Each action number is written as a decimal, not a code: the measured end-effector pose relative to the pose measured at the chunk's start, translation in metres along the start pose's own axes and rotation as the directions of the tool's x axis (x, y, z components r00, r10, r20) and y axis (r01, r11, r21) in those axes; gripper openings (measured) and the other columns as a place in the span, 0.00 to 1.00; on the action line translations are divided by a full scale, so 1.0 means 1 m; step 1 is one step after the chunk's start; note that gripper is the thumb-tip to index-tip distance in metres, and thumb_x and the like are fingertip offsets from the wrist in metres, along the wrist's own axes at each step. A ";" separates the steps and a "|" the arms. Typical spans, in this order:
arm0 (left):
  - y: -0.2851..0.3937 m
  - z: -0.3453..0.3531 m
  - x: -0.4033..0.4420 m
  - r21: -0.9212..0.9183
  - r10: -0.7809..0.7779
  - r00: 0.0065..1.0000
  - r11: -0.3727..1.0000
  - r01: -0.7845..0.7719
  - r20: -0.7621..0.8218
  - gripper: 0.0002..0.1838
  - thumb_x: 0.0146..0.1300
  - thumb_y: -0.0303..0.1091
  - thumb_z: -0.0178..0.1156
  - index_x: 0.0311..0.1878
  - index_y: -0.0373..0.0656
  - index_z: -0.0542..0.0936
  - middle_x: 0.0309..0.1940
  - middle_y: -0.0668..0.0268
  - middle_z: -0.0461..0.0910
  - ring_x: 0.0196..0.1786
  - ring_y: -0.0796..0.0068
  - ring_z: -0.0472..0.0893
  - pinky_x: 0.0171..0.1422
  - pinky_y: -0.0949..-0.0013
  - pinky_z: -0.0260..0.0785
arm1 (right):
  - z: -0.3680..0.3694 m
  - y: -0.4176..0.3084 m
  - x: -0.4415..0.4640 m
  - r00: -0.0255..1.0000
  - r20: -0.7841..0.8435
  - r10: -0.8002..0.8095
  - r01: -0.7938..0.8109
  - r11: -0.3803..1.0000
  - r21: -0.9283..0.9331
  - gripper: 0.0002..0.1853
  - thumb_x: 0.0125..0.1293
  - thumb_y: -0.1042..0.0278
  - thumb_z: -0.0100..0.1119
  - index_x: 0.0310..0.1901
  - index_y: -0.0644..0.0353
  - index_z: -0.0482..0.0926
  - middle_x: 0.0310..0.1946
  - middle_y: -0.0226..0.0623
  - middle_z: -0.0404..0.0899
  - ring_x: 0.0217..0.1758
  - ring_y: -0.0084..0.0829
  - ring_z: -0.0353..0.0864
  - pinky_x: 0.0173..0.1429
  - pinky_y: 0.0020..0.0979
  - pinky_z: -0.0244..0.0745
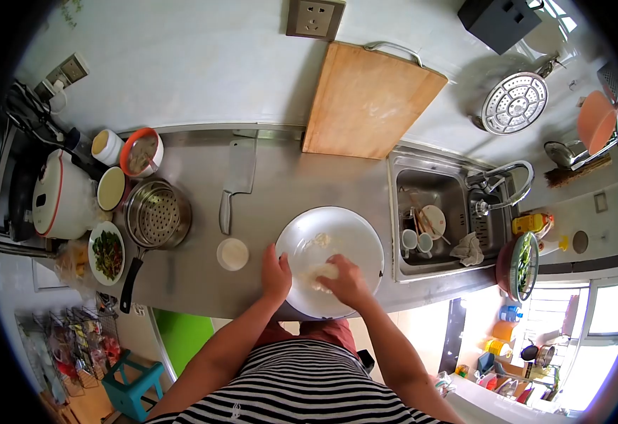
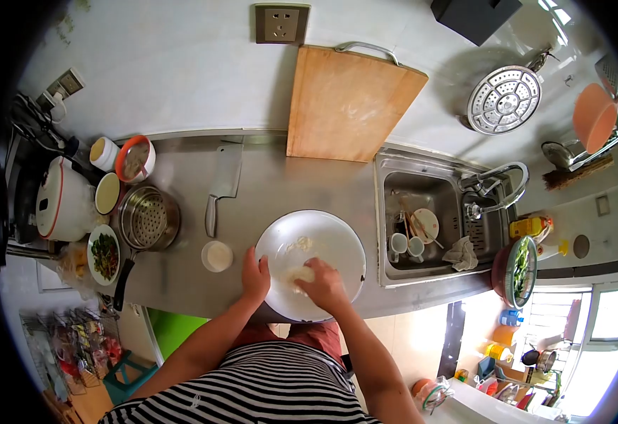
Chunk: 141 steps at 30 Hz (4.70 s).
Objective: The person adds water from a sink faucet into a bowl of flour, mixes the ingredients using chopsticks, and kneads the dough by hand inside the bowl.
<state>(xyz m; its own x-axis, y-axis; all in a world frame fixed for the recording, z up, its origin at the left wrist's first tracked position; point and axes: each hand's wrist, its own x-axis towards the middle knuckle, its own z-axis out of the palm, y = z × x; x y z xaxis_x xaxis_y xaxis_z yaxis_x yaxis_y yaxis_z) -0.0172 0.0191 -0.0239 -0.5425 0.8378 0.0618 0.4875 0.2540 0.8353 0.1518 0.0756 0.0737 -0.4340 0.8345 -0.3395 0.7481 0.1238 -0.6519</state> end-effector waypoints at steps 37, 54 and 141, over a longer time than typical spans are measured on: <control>0.001 -0.003 0.004 0.010 0.041 0.999 0.999 -0.041 0.017 0.20 0.66 0.32 0.52 0.58 0.32 0.66 0.53 0.45 0.70 0.55 0.44 0.70 0.58 0.55 0.65 | 0.056 -0.002 -0.020 0.982 -0.179 -0.052 0.061 0.997 0.046 0.17 0.57 0.73 0.57 0.47 0.63 0.67 0.45 0.53 0.73 0.49 0.56 0.72 0.53 0.45 0.68; 0.002 -0.002 0.003 -0.030 0.049 0.999 0.998 -0.049 0.005 0.19 0.65 0.31 0.53 0.56 0.32 0.67 0.49 0.46 0.71 0.52 0.44 0.71 0.55 0.55 0.66 | 0.014 -0.004 -0.002 0.896 -0.163 0.413 -0.440 0.878 -0.190 0.22 0.62 0.62 0.52 0.52 0.67 0.61 0.45 0.63 0.72 0.49 0.61 0.74 0.53 0.52 0.70; 0.014 -0.012 0.009 -0.289 -0.066 0.996 0.954 0.078 0.053 0.18 0.67 0.33 0.51 0.57 0.32 0.71 0.44 0.45 0.78 0.48 0.49 0.79 0.51 0.60 0.70 | 0.033 -0.023 0.018 0.972 -0.190 -0.139 0.064 0.932 -0.356 0.07 0.55 0.68 0.53 0.35 0.59 0.74 0.45 0.48 0.74 0.49 0.47 0.73 0.49 0.45 0.67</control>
<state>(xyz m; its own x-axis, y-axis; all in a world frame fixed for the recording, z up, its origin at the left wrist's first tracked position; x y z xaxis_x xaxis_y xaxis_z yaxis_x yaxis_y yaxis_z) -0.0234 0.0241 -0.0047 -0.5365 0.8436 -0.0221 0.2252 0.1684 0.9596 0.1104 0.0698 0.0604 -0.4309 0.8956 -0.1105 0.8483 0.3603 -0.3880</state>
